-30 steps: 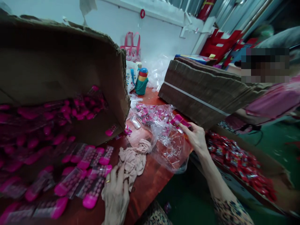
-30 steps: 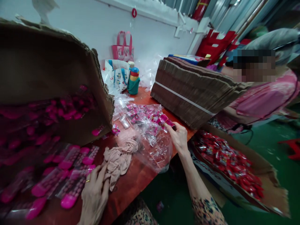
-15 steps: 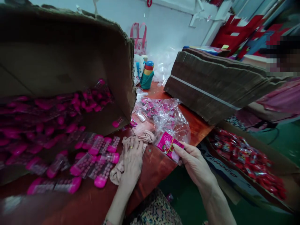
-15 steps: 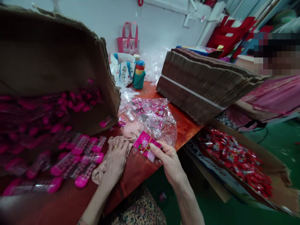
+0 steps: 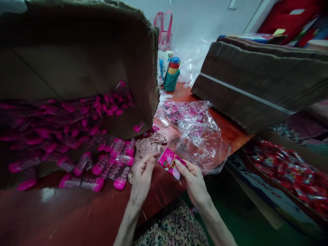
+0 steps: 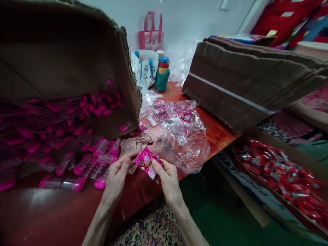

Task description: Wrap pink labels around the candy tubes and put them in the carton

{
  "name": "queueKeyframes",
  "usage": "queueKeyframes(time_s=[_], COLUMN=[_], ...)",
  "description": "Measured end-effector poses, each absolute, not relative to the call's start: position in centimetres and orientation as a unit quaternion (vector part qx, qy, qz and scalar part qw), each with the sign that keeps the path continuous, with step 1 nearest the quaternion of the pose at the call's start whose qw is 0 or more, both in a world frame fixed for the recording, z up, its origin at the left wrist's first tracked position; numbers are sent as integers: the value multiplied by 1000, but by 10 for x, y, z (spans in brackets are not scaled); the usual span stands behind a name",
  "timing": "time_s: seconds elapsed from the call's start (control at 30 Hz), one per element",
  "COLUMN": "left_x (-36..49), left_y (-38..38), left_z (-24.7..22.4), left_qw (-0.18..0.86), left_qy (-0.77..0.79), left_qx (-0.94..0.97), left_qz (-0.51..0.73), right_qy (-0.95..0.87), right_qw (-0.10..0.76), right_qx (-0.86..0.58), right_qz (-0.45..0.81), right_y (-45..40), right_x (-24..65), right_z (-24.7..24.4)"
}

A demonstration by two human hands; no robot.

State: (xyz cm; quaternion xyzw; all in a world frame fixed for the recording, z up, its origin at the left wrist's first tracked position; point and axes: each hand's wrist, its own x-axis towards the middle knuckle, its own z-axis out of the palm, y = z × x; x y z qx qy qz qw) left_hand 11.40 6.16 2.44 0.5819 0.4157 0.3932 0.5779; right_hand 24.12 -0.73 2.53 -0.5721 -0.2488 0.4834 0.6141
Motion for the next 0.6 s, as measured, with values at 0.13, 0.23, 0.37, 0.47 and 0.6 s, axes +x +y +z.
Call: queueKeyframes(time_s=[0.13, 0.23, 0.37, 0.47, 0.6], left_x=[115, 116, 112, 109, 104], left_y=[40, 37, 36, 35, 35], left_z=[31, 30, 27, 26, 25], left_qw=[736, 728, 714, 711, 709], left_qy=[401, 432, 448, 457, 458], left_qx=[337, 260, 255, 255, 275], left_qz=[429, 465, 473, 470, 460], right_qy=[-300, -355, -462, -584, -685], right_qw=[578, 527, 499, 462, 394], right_qx=[-594, -619, -687, -648, -576], right_qz=[472, 462, 256, 160, 208], right_y=[-8, -12, -16, -16, -10], right_x=[230, 222, 217, 223, 234], right_z=[20, 22, 25, 29, 39])
